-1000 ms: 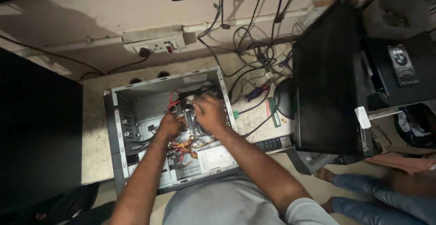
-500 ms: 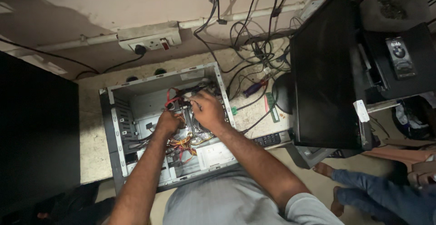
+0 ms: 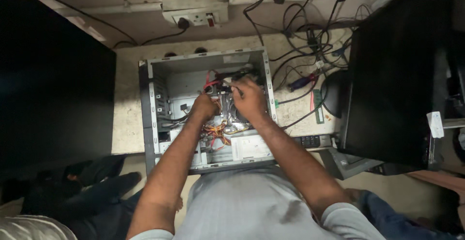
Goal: The person works on an open desktop computer tower on a repair bench. They first press keys on a keyboard while watching the monitor display a BIOS/diagnostic screen, then reach into the case to reposition cables and connectors and work on the fan and internal components by hand.
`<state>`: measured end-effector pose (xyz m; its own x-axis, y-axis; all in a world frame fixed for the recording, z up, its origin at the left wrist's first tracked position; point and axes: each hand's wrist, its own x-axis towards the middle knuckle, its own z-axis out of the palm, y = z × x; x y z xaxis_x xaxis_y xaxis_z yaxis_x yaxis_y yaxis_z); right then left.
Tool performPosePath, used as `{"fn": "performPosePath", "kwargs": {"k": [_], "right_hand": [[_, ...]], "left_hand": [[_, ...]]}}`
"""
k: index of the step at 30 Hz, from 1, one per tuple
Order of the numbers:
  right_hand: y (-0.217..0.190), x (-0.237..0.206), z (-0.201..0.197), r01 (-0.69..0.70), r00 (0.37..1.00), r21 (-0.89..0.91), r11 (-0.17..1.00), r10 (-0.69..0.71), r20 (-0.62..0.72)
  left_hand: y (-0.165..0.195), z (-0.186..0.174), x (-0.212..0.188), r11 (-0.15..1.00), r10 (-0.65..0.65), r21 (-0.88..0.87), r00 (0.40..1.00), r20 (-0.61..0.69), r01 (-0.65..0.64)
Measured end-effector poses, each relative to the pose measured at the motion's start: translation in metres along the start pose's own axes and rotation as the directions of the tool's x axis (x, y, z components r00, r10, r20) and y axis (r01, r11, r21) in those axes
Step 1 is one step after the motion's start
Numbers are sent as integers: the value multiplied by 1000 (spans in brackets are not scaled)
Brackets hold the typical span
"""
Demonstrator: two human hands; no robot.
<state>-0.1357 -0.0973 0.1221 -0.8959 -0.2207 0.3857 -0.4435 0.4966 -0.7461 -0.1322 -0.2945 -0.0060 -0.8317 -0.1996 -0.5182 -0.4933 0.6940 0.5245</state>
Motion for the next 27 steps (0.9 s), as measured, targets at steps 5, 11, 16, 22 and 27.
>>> {"fn": "performPosePath", "kwargs": {"k": [5, 11, 16, 22, 27], "right_hand": [[-2, 1, 1, -14, 1000, -8, 1000, 14, 14], [2, 1, 2, -41, 999, 31, 999, 41, 22], [3, 0, 1, -79, 996, -28, 997, 80, 38], [0, -1, -2, -83, 997, 20, 996, 82, 14], [-2, -1, -3, -46, 999, 46, 998, 45, 10]], "left_hand": [[-5, 1, 4, 992, 40, -125, 995, 89, -28], [-9, 3, 7, 961, 113, -263, 990, 81, -88], [-6, 1, 4, 939, 141, -328, 986, 86, -106], [0, -2, -3, 937, 37, -347, 982, 186, 31], [5, -6, -2, 974, 19, -225, 986, 168, 19]]}}
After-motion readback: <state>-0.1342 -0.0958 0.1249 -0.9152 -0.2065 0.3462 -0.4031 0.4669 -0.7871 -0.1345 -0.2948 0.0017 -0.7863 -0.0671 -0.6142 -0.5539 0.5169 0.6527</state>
